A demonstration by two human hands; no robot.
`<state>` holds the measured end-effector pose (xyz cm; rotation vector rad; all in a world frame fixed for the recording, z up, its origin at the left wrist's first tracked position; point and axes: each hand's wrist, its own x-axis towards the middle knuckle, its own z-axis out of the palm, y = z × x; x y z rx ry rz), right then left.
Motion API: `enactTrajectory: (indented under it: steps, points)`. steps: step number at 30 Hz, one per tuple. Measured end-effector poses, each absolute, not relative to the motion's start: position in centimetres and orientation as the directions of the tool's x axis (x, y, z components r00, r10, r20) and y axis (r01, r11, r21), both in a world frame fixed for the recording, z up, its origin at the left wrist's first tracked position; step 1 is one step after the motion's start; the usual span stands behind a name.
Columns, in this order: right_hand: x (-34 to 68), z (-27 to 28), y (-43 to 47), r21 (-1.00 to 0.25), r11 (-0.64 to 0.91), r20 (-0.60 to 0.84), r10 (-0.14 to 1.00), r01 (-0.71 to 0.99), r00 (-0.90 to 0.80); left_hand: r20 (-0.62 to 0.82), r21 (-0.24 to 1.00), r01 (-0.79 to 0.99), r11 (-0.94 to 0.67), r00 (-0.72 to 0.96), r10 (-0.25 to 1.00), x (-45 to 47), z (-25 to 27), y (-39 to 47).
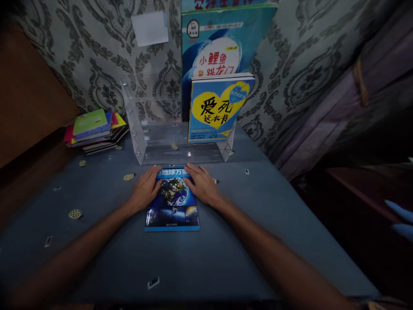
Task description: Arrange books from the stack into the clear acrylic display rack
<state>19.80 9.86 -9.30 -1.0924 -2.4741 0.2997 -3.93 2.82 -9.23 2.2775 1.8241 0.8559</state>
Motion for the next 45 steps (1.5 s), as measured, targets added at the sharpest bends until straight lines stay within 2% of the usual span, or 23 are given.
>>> enactTrajectory:
  steps: [7,23,33,38,42,45]
  points:
    - [19.7,-9.6,9.9,-0.331,0.684,0.311,0.729,0.65,-0.609,0.377,0.595,0.769,-0.234,-0.01,0.926,-5.2,-9.6,3.3]
    - [19.4,-9.9,9.9,-0.344,0.685,0.324,0.729,0.643,-0.603,0.374,0.578,0.782,-0.232,-0.001,0.927,-5.4,-9.2,3.4]
    - [20.8,-11.6,13.3,-0.653,0.605,0.356,0.776,0.456,-0.52,0.408,0.427,0.863,-0.269,0.081,0.909,-5.1,-9.7,3.5]
    - [20.9,-11.8,14.1,-0.694,0.585,0.349,0.783,0.419,-0.514,0.381,0.36,0.89,-0.279,0.133,0.915,-5.1,-9.4,3.5]
    - [20.9,-12.0,14.6,-0.727,0.568,0.342,0.788,0.387,-0.513,0.357,0.233,0.929,-0.287,0.193,0.914,-4.7,-8.6,3.6]
    - [21.0,-11.9,14.8,-0.741,0.563,0.343,0.786,0.366,-0.514,0.328,0.17,0.919,-0.355,0.287,0.9,-4.1,-8.1,4.2]
